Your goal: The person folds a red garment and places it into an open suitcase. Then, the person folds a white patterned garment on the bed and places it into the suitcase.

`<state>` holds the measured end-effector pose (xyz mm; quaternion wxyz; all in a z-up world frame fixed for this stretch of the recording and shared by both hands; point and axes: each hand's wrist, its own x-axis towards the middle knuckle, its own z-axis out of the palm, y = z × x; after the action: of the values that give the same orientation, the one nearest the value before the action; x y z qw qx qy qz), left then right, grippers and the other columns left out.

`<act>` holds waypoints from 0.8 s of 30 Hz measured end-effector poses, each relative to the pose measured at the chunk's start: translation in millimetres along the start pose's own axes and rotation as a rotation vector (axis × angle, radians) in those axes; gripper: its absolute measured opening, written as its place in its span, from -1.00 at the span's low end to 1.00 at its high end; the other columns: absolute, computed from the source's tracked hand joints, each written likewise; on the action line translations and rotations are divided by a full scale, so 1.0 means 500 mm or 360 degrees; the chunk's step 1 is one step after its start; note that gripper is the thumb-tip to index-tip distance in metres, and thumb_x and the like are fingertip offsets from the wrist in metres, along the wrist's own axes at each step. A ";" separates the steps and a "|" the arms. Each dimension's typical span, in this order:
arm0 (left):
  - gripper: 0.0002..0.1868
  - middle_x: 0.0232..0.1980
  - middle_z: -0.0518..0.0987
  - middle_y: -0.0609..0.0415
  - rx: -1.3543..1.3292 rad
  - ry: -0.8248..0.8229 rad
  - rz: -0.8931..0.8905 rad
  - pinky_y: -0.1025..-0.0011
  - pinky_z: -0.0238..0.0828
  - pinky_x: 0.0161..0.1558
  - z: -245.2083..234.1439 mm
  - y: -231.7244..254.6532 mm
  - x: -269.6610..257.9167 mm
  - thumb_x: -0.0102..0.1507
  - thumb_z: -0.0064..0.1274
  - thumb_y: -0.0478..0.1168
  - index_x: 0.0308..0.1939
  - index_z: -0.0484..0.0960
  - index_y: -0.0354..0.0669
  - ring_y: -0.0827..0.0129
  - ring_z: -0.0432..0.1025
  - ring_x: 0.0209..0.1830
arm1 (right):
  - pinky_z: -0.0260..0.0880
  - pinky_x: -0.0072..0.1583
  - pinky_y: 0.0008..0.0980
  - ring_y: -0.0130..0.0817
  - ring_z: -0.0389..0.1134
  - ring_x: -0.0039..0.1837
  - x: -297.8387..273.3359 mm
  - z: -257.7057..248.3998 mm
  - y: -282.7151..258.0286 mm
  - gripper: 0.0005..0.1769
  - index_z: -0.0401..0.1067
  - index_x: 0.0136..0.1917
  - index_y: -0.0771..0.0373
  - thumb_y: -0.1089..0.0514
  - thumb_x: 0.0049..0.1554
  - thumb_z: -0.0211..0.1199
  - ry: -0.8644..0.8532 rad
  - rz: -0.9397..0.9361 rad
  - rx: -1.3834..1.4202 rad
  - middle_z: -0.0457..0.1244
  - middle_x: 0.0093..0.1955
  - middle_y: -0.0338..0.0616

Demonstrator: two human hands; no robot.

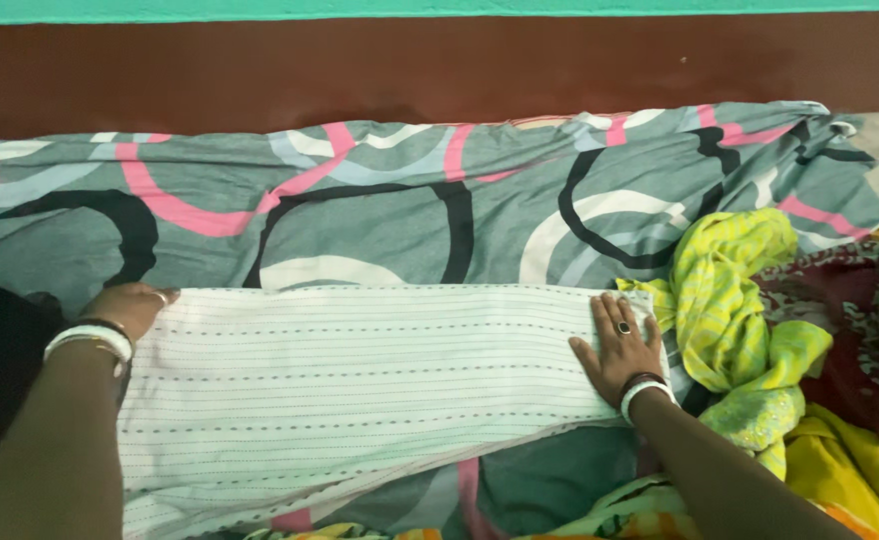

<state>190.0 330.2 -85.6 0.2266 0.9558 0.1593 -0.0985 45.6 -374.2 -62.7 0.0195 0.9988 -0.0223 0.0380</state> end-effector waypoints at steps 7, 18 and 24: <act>-0.56 0.17 0.63 -0.30 -0.0166 0.0497 -0.0245 0.05 0.43 0.15 0.001 0.011 -0.114 0.34 0.15 -0.02 0.22 0.60 -0.18 -0.14 0.53 0.12 | -0.36 0.55 0.12 -0.20 -0.22 0.68 -0.005 0.012 0.006 -0.11 -0.07 0.63 0.10 -0.39 0.20 -0.09 0.0046 -0.0091 0.0015 -0.15 0.69 -0.12; -0.54 0.26 0.55 -0.09 0.0147 0.1383 0.0771 -0.07 0.06 0.38 0.077 0.230 -0.230 0.16 0.23 -0.16 0.14 0.57 -0.11 0.03 0.34 0.38 | -0.36 0.55 0.10 -0.19 -0.22 0.68 0.006 0.021 0.013 -0.10 -0.07 0.63 0.12 -0.39 0.21 -0.12 0.0049 -0.0104 0.0040 -0.16 0.69 -0.10; -0.41 0.52 0.20 0.13 0.0354 -0.0067 0.0601 -0.38 -0.43 0.43 0.233 0.424 -0.453 0.26 -0.07 0.21 0.36 0.39 0.26 0.18 -0.06 0.58 | -0.36 0.55 0.09 -0.20 -0.23 0.69 0.006 0.021 0.020 -0.09 -0.07 0.63 0.12 -0.41 0.20 -0.12 0.0058 -0.0114 0.0052 -0.16 0.69 -0.10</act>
<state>39.9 37.6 -43.7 0.1375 0.9855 -0.0390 -0.0912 48.8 -384.9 -72.3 0.0048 0.9983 0.0144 0.0559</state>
